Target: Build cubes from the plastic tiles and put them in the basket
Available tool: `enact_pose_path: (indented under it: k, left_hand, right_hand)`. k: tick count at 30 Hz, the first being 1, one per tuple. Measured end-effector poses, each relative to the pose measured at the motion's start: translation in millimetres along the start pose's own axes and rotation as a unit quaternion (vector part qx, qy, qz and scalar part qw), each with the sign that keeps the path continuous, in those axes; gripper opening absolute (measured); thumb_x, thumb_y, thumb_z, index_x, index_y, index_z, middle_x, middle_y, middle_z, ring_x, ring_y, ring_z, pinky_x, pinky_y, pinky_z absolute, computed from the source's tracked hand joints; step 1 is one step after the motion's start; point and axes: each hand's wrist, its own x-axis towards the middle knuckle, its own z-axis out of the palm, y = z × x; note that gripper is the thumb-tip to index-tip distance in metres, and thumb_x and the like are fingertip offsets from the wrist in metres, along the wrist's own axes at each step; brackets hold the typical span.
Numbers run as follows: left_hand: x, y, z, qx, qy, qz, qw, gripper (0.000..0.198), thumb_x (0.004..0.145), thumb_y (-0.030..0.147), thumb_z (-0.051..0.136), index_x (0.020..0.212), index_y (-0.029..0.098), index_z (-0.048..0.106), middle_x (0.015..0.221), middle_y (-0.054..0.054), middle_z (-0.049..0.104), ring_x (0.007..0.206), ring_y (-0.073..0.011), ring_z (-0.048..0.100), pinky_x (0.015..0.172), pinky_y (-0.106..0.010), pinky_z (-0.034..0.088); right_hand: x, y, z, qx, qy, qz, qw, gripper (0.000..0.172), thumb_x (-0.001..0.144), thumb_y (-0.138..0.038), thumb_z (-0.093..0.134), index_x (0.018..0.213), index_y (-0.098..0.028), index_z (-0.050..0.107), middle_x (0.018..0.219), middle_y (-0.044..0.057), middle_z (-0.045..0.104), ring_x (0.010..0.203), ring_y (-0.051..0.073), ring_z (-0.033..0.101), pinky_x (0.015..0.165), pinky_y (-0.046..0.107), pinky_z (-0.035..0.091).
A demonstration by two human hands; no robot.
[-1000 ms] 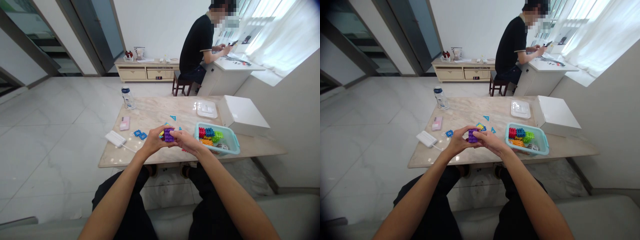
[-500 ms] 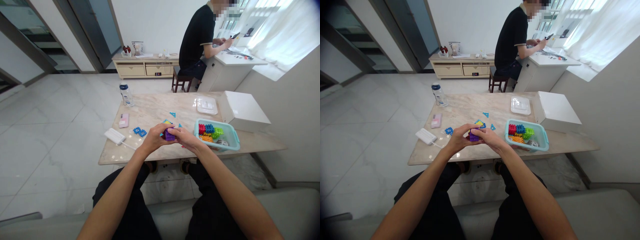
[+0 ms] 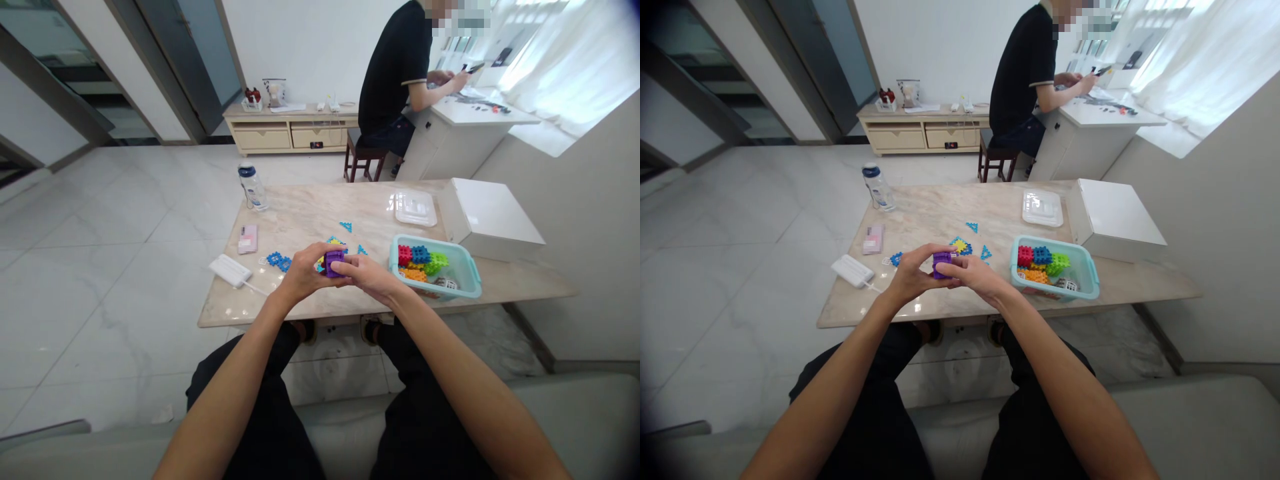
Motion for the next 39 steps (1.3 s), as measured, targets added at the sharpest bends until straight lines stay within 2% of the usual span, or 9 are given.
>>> enact_pose_path:
  k: [4, 14, 21, 26, 28, 31, 34, 37, 39]
  left_hand:
    - [-2, 3, 0.3, -0.01, -0.009, -0.02, 1.0, 0.065, 0.078, 0.045, 0.098, 0.133, 0.023, 0.072, 0.125, -0.009, 0.082, 0.111, -0.025, 0.08, 0.099, -0.035, 0.064]
    - [1, 5, 10.6, -0.053, 0.003, 0.024, 0.998, 0.06, 0.08, 0.041, 0.097, 0.132, 0.024, 0.071, 0.129, -0.01, 0.08, 0.119, -0.0251, 0.077, 0.106, -0.038, 0.062]
    - [-2, 1, 11.1, -0.022, 0.004, 0.042, 0.999, 0.059, 0.083, 0.041, 0.094, 0.135, 0.024, 0.071, 0.13, -0.012, 0.08, 0.123, -0.0273, 0.076, 0.11, -0.042, 0.061]
    - [0, 1, 13.2, -0.027, 0.013, 0.068, 0.997, 0.058, 0.086, 0.039, 0.092, 0.138, 0.027, 0.07, 0.13, -0.011, 0.08, 0.122, -0.0277, 0.076, 0.11, -0.044, 0.061]
    - [1, 1, 10.9, -0.026, -0.003, 0.059, 0.998, 0.071, 0.083, 0.042, 0.094, 0.148, 0.03, 0.065, 0.136, -0.012, 0.077, 0.128, -0.03, 0.073, 0.115, -0.048, 0.057]
    - [2, -3, 4.1, -0.043, -0.046, 0.017, 0.998, 0.119, 0.066, 0.052, 0.103, 0.168, 0.035, 0.042, 0.16, -0.017, 0.061, 0.148, -0.0384, 0.059, 0.125, -0.058, 0.047]
    - [0, -9, 0.9, -0.104, -0.053, -0.066, 0.991, 0.139, 0.056, 0.056, 0.106, 0.172, 0.035, 0.033, 0.174, -0.02, 0.042, 0.159, -0.0436, 0.044, 0.127, -0.062, 0.044]
    - [-1, -12, 4.2, -0.2, -0.022, -0.17, 0.965, 0.108, 0.075, 0.055, 0.098, 0.166, 0.03, 0.045, 0.167, -0.021, 0.051, 0.154, -0.0409, 0.051, 0.119, -0.058, 0.052]
    - [0, -9, 6.1, -0.249, -0.021, -0.191, 0.949, 0.09, 0.08, 0.05, 0.095, 0.158, 0.028, 0.056, 0.161, -0.02, 0.058, 0.15, -0.0387, 0.056, 0.118, -0.054, 0.053]
  right_hand:
    - [-2, -3, 1, -0.007, -0.011, -0.008, 1.0, 0.046, 0.081, -0.058, 0.09, 0.099, -0.016, 0.081, 0.092, 0.006, 0.076, 0.086, 0.018, 0.066, 0.08, 0.029, 0.051]
    - [0, 3, -5, 0.002, -0.01, -0.014, 1.0, 0.047, 0.082, -0.06, 0.09, 0.101, -0.018, 0.083, 0.105, 0.009, 0.08, 0.101, 0.022, 0.072, 0.084, 0.029, 0.055]
    - [2, 5, -7, -0.001, -0.015, 0.016, 1.0, 0.054, 0.076, -0.062, 0.093, 0.102, -0.016, 0.081, 0.101, 0.008, 0.077, 0.091, 0.019, 0.069, 0.08, 0.029, 0.056]
    - [1, 4, -6, -0.046, 0.016, -0.009, 0.999, 0.05, 0.073, -0.056, 0.095, 0.097, -0.014, 0.081, 0.091, 0.005, 0.076, 0.082, 0.017, 0.066, 0.073, 0.026, 0.051]
    - [0, 0, -5, -0.07, 0.031, -0.02, 0.997, 0.047, 0.075, -0.055, 0.093, 0.095, -0.014, 0.081, 0.089, 0.005, 0.076, 0.08, 0.017, 0.066, 0.072, 0.026, 0.05]
    - [-3, -6, -4, -0.116, 0.053, -0.051, 0.99, 0.046, 0.078, -0.055, 0.09, 0.097, -0.014, 0.081, 0.091, 0.006, 0.077, 0.081, 0.018, 0.068, 0.076, 0.028, 0.052]
    - [-2, -7, -7, -0.217, 0.12, -0.121, 0.961, 0.049, 0.079, -0.056, 0.089, 0.106, -0.016, 0.081, 0.096, 0.006, 0.079, 0.083, 0.02, 0.069, 0.08, 0.032, 0.054]
    - [0, -2, -14, -0.355, 0.212, -0.209, 0.886, 0.058, 0.075, -0.055, 0.094, 0.117, -0.018, 0.081, 0.104, 0.009, 0.08, 0.091, 0.025, 0.072, 0.087, 0.037, 0.056]
    - [2, 2, -17, -0.401, 0.216, -0.264, 0.85, 0.061, 0.073, -0.053, 0.096, 0.122, -0.02, 0.079, 0.11, 0.01, 0.08, 0.098, 0.027, 0.073, 0.092, 0.039, 0.057]
